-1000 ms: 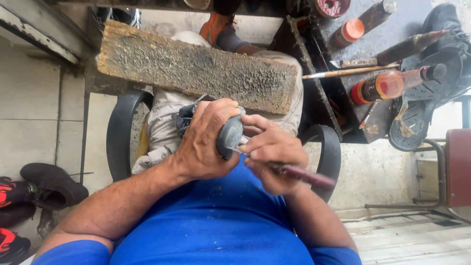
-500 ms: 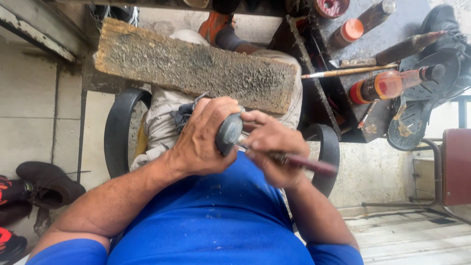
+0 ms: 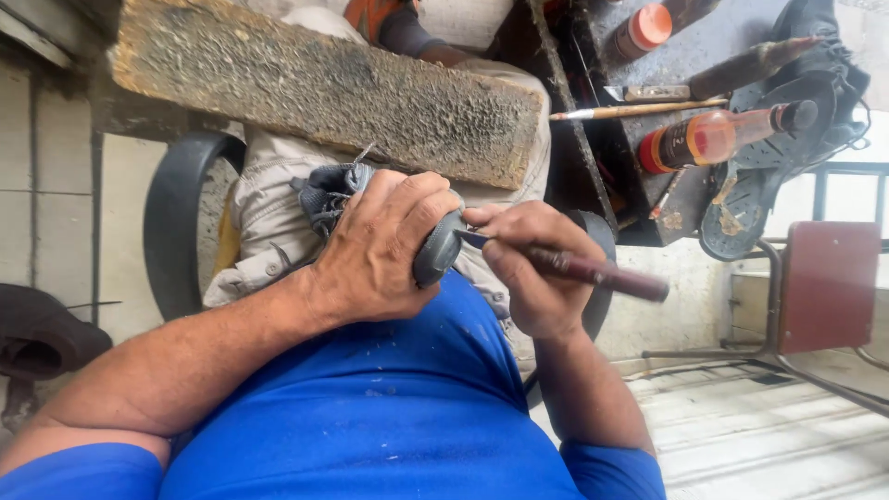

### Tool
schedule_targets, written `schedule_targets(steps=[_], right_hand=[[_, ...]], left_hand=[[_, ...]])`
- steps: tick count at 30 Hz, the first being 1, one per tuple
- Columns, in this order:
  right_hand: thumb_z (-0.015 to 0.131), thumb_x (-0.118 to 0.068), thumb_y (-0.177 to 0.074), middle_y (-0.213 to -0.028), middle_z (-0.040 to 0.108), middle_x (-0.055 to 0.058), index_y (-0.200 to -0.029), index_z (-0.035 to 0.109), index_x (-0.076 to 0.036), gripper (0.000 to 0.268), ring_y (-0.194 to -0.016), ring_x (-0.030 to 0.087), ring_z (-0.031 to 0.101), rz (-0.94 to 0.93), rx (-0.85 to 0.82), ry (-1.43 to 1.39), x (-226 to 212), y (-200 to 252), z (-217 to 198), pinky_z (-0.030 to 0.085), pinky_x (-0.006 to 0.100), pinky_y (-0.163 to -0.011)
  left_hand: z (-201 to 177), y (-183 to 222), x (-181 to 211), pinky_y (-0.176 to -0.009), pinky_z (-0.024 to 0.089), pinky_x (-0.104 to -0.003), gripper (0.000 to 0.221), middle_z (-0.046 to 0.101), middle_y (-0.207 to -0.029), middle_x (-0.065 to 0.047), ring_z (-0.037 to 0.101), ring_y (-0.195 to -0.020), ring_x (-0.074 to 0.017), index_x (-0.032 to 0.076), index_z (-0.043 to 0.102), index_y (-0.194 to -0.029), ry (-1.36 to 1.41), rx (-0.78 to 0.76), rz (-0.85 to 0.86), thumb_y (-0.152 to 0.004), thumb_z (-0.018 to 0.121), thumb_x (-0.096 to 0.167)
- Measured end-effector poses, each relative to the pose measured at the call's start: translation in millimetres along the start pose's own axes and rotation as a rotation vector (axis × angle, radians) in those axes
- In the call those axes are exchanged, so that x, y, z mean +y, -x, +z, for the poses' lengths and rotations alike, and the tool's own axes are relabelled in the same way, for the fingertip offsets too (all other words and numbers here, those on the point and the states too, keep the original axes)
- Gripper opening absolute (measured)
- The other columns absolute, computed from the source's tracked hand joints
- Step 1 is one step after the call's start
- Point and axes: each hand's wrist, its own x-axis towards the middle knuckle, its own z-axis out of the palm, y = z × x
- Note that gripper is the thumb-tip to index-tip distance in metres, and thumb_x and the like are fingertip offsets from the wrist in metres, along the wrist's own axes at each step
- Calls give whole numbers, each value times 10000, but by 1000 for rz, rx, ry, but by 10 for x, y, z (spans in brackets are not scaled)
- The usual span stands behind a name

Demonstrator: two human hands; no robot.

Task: Scraping the sole of a shoe with a hand tool at a repair bench

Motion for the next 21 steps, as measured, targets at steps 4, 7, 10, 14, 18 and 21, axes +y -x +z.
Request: schedule_targets(steps=[4, 7, 10, 14, 18, 21], right_hand=[[782, 92, -808, -803, 678, 214, -894, 679, 49, 142, -805, 332, 722, 13, -63, 55, -125, 21, 10, 579, 617, -926], [756, 105, -843, -830, 671, 213, -907, 649, 37, 142, -851, 368, 737, 68, -22, 47, -91, 35, -97, 610, 585, -876], [753, 108, -827, -813, 665, 221, -888, 676, 41, 119, -834, 374, 748, 94, -71, 122, -149, 9, -137, 608, 591, -875], [783, 105, -809, -821, 668, 196, -889, 662, 32, 162, -855, 354, 748, 136, -71, 67, -144, 99, -155, 600, 587, -896], [777, 105, -812, -812, 667, 188, -881, 669, 34, 147, -885, 366, 750, 78, -121, 105, -130, 60, -181, 578, 605, -966], [771, 115, -817, -806, 663, 221, -885, 678, 50, 133, -884, 407, 751, 14, -117, 190, -123, 43, -230, 597, 601, -913]], left_hand=[[117, 37, 8, -695, 510, -478, 710, 586, -1230, -103, 582, -1038, -367, 115, 596, -1282, -71, -27, -23, -585, 690, 219], [113, 37, 61, -657, 511, -480, 752, 568, -1255, -87, 559, -1052, -358, 117, 578, -1302, -92, -93, -46, -571, 702, 242], [119, -4, 98, -639, 502, -475, 735, 563, -1252, -79, 548, -1054, -354, 137, 575, -1316, -111, -118, -54, -601, 695, 255], [188, 17, 106, -635, 495, -484, 688, 546, -1215, -83, 531, -1036, -357, 155, 550, -1317, -91, -196, -71, -644, 668, 232], [200, -85, 65, -624, 510, -488, 689, 532, -1196, -80, 520, -1026, -347, 160, 545, -1293, -111, -237, -96, -613, 654, 191], [251, -101, 39, -625, 524, -506, 759, 509, -1178, -78, 513, -1016, -340, 165, 513, -1314, -105, -300, -98, -575, 684, 186]])
